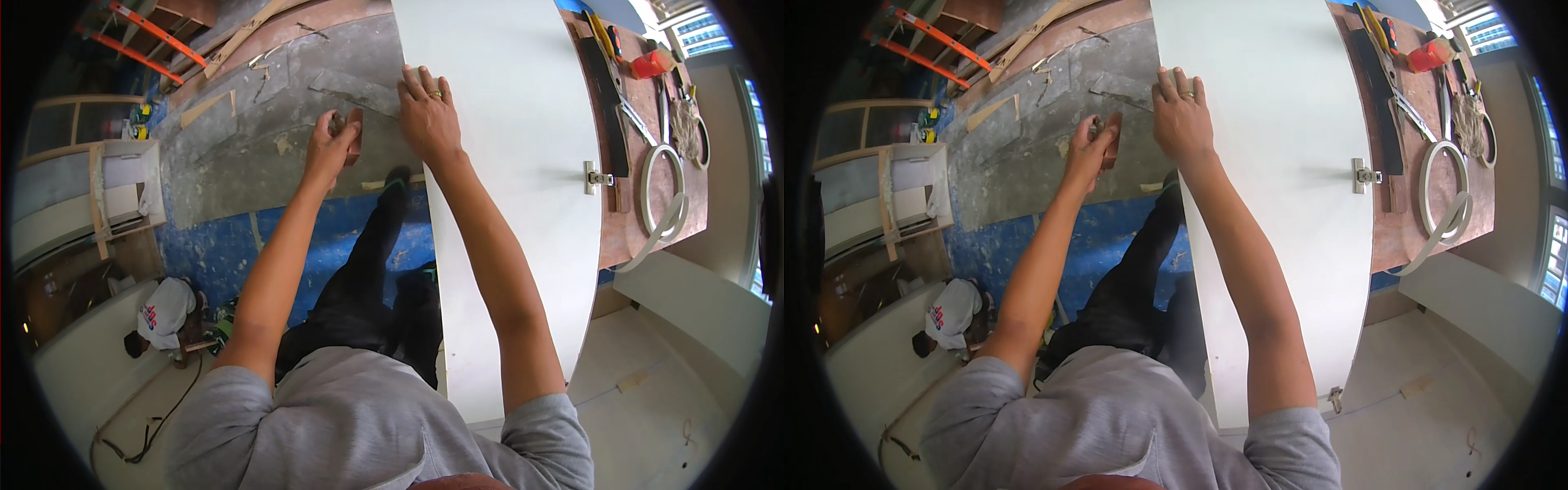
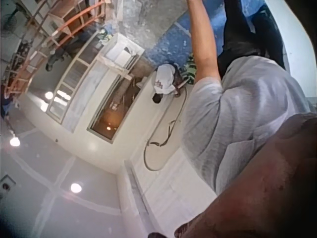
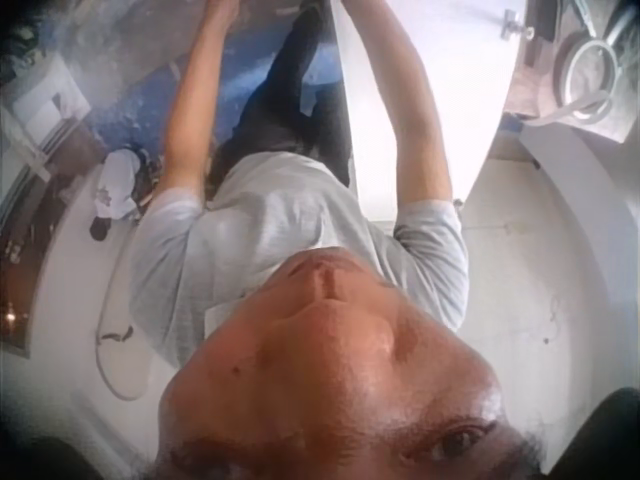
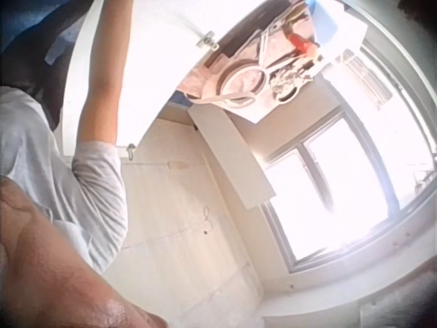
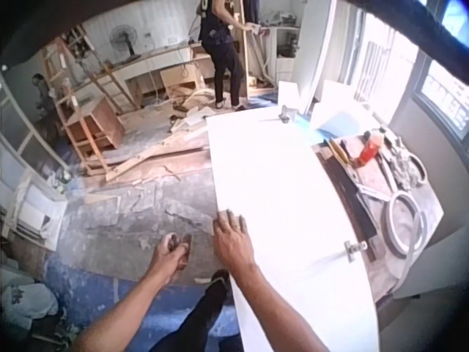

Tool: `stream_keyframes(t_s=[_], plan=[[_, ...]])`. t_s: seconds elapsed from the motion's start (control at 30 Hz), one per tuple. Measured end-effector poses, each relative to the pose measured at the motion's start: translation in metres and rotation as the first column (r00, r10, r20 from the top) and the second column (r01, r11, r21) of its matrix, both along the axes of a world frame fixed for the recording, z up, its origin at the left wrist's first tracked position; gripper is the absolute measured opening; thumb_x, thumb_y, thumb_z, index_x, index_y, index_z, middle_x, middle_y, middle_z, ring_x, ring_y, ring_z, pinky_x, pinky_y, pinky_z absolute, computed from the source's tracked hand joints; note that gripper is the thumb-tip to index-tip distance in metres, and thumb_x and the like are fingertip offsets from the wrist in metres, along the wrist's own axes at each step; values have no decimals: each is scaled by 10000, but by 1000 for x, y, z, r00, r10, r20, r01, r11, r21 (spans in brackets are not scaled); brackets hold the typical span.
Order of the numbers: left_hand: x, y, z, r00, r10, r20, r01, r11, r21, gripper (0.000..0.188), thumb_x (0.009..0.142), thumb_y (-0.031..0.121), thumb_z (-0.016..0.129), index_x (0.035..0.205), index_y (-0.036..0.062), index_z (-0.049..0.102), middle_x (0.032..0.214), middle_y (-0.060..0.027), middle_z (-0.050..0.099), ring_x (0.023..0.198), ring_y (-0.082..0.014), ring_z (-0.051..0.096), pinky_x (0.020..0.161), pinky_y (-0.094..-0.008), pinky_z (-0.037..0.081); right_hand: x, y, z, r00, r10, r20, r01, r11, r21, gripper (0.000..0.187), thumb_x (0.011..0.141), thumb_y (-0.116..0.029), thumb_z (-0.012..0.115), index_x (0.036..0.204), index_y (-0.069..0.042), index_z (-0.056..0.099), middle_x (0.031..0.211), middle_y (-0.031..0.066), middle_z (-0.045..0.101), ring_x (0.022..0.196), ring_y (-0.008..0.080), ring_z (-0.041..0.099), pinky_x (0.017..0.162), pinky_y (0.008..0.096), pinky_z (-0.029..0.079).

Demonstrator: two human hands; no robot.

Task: The person sands the surface and edges of a white wooden board with a sanding block.

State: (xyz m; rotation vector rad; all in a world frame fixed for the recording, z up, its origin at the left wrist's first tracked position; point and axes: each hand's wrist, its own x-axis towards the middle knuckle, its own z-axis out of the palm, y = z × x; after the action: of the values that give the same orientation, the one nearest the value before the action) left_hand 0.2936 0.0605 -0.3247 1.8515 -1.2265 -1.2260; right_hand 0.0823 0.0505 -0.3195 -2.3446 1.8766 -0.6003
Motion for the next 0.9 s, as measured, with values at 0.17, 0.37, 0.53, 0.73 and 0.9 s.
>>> stream_keyframes(t_s=[0.17, 0.37, 0.53, 0.73, 0.9], plan=[[-28, -34, -3, 965, -40, 259, 116, 952, -283, 716, 856, 420, 767, 1400, 17, 535, 1122, -169, 677, 921, -239, 674, 725, -349, 537, -4, 55, -1, 1000, 4, 24, -3, 1000, -20, 431, 961, -102, 487, 1368, -6, 594, 1591, 117, 448, 1482, 323, 396, 1236, 533, 263], [-82, -93, 34, 912, -42, 409, 210, 902, -376, 764, 776, 472, 786, 1346, 15, 565, 1233, -219, 682, 1115, -330, 680, 940, -388, 533, -15, 145, 12, 992, 46, 121, -47, 999, 7, 395, 959, -96, 500, 1324, -5, 621, 1552, 110, 491, 1468, 336, 412, 1236, 539, 263], [-120, -104, 45, 953, -97, 285, 224, 864, -452, 424, 933, 434, 682, 1055, 39, 587, 782, -141, 724, 724, -291, 726, 706, -394, 573, -32, 215, 15, 971, 97, 218, -112, 992, 56, 335, 978, -131, 538, 1278, -25, 642, 1534, 101, 506, 1464, 338, 414, 1239, 546, 257], [-123, -120, 35, 838, 20, 546, 298, 820, -488, 430, 940, 431, 655, 1086, 34, 581, 754, -127, 721, 756, -280, 736, 723, -385, 577, -50, 253, 19, 942, 163, 292, -196, 977, 87, 373, 996, -252, 604, 1321, -73, 640, 1549, 77, 498, 1481, 322, 394, 1249, 540, 235], [-125, -128, 46, 815, -54, 577, 316, 877, -363, 447, 931, 423, 645, 1146, 38, 575, 750, -109, 727, 782, -276, 738, 748, -395, 576, -99, 261, 12, 973, -188, 132, 172, 977, 125, 467, 1002, -305, 616, 1429, -117, 586, 1611, 66, 434, 1534, 297, 310, 1264, 546, 144]])
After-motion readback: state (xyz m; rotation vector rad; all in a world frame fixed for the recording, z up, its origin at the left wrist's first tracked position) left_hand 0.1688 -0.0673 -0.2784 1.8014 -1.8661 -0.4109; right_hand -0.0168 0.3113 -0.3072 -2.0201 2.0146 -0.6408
